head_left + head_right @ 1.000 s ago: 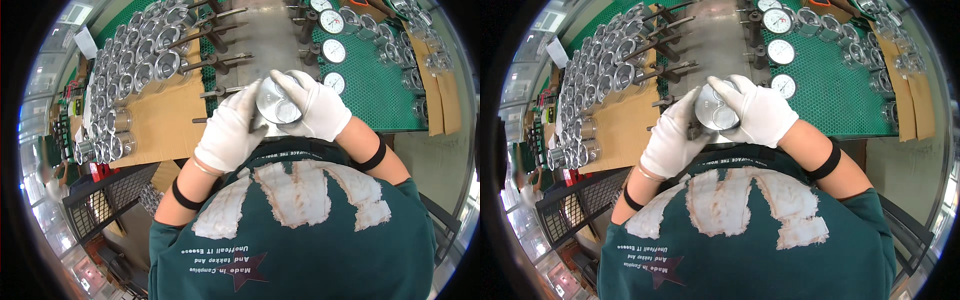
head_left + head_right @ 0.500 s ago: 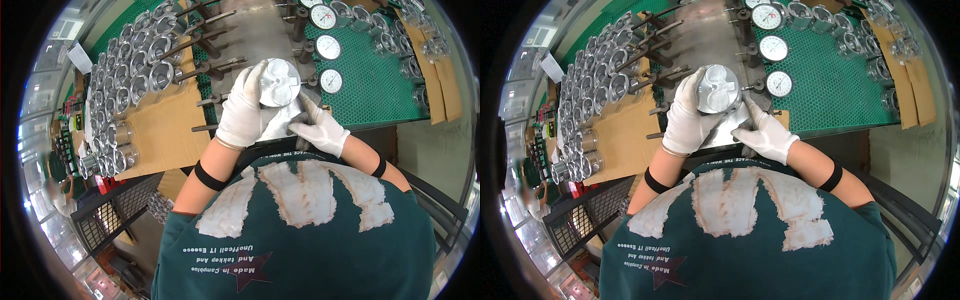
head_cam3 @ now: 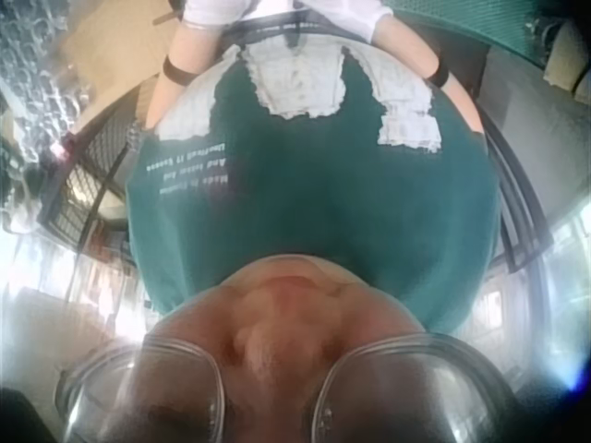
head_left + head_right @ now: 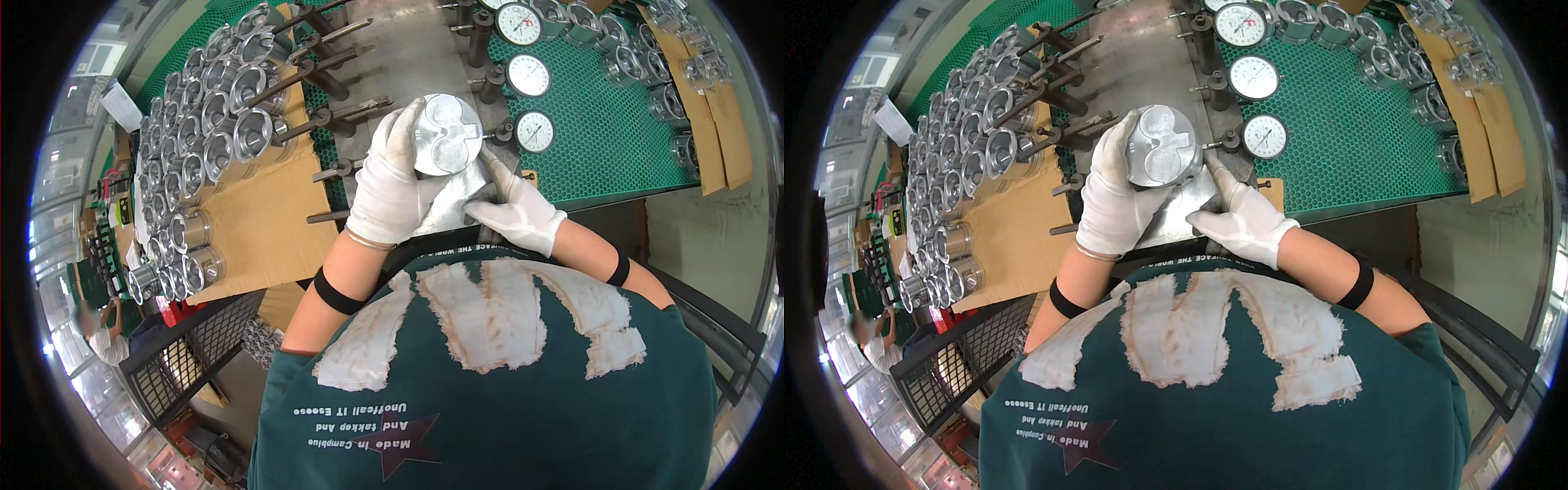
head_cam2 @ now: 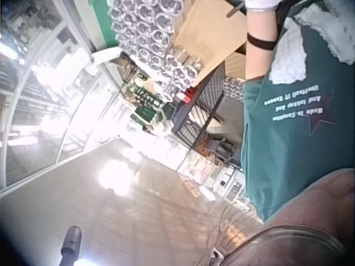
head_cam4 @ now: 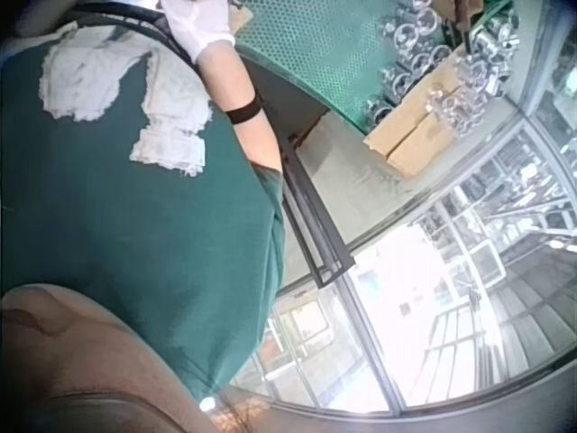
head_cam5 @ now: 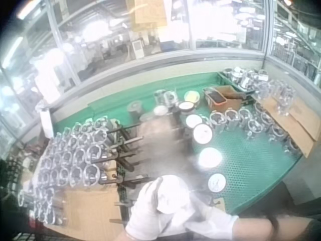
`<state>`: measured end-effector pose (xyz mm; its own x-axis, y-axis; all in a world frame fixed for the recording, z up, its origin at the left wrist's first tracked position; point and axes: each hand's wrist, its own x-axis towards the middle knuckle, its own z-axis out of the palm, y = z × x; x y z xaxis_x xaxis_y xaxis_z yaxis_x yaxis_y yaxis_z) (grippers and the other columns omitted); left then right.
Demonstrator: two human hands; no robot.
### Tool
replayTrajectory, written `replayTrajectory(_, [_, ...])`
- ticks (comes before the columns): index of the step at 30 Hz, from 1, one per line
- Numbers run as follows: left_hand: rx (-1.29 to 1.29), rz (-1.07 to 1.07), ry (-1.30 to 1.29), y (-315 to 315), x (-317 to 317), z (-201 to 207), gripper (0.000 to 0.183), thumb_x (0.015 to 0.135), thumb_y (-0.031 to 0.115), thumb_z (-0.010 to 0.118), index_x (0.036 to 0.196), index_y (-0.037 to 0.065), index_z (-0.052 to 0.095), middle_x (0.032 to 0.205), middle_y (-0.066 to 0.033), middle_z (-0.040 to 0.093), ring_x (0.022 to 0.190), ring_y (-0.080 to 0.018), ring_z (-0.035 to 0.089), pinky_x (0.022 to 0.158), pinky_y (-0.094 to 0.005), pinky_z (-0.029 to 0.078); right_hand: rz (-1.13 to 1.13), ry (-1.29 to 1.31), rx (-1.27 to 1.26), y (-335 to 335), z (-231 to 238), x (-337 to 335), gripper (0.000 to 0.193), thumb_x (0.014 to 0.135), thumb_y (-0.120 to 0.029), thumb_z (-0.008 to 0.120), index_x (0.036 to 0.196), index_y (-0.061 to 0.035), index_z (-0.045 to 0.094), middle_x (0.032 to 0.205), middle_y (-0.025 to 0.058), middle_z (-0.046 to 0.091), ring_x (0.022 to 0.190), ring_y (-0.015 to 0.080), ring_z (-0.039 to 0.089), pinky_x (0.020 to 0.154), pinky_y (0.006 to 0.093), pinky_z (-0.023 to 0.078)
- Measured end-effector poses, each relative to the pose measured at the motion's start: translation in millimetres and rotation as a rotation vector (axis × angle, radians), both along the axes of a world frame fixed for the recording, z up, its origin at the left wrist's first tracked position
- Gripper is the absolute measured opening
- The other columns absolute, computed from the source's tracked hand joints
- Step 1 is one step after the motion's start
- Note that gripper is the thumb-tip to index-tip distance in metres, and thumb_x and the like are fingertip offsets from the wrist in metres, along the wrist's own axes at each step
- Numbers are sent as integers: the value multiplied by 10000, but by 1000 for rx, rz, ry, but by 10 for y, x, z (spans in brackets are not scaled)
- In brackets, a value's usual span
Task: Inspecting metal pistons by placing them into gauges and moving them between work surfaces.
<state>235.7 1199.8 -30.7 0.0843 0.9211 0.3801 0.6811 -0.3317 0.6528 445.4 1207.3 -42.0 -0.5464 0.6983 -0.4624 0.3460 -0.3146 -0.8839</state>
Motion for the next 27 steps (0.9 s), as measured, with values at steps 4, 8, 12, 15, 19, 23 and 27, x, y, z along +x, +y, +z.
replayTrajectory(4, [16, 16, 16, 34, -14, -24, 898, 663, 196, 850, 1429, 81, 395, 1302, -232, 504, 1124, -411, 577, 924, -438, 511, -31, 9, -113, 15, 130, -44, 950, 835, -242, 656, 1548, 25, 88, 820, 110, 663, 707, 176, 626, 669, 284, 519])
replayTrajectory(8, [-6, 13, -45, -46, -54, 139, 716, 695, 156, 803, 1333, 69, 489, 1229, -206, 563, 1060, -361, 621, 905, -409, 523, 237, -331, 378, 63, 386, -56, 878, 825, -229, 663, 1497, 73, 186, 913, 280, 679, 820, 399, 682, 756, 421, 546])
replayTrajectory(12, [-694, -173, -854, -206, 5, 707, 465, 869, 73, 617, 1281, -82, 467, 1143, -149, 601, 919, -166, 631, 798, -279, 542, 39, -122, 581, 169, 703, 147, 603, 825, -34, 528, 1422, -37, 436, 974, 260, 686, 860, 420, 688, 778, 436, 554])
replayTrajectory(15, [-355, -53, -261, -84, -224, 1009, 444, 869, 105, 635, 1289, 5, 532, 1073, -134, 646, 927, -195, 634, 832, -313, 523, -152, 206, 298, 309, 719, 551, 568, 898, -109, 460, 1433, 73, 395, 1386, 194, 541, 1254, 254, 559, 1068, 356, 445])
replayTrajectory(19, [0, 521, 165, 187, -1594, 668, 448, 837, 181, 685, 1249, 52, 566, 1058, -200, 648, 975, -329, 649, 862, -417, 521, -534, 176, 517, 704, 372, 1444, 473, 967, -251, 528, 1359, 11, 482, 1151, 183, 674, 1036, 236, 682, 792, 327, 573])
replayTrajectory(23, [-423, 552, 582, 435, -2280, 435, 648, 777, 245, 734, 1369, 192, 477, 1239, -266, 553, 1048, -448, 609, 916, -483, 501, -794, -122, 338, 1284, 271, 1714, 367, 960, -264, 535, 1191, 20, 563, 820, 110, 650, 524, 146, 566, 462, 281, 461])
replayTrajectory(27, [-517, 530, 642, 612, -2575, 69, 684, 742, 289, 759, 1364, 165, 503, 1177, -308, 572, 1063, -466, 603, 931, -472, 497, -864, -136, -73, 1771, -243, 1675, 207, 924, -277, 578, 888, -79, 625, 676, 47, 601, 522, 147, 551, 457, 291, 434])
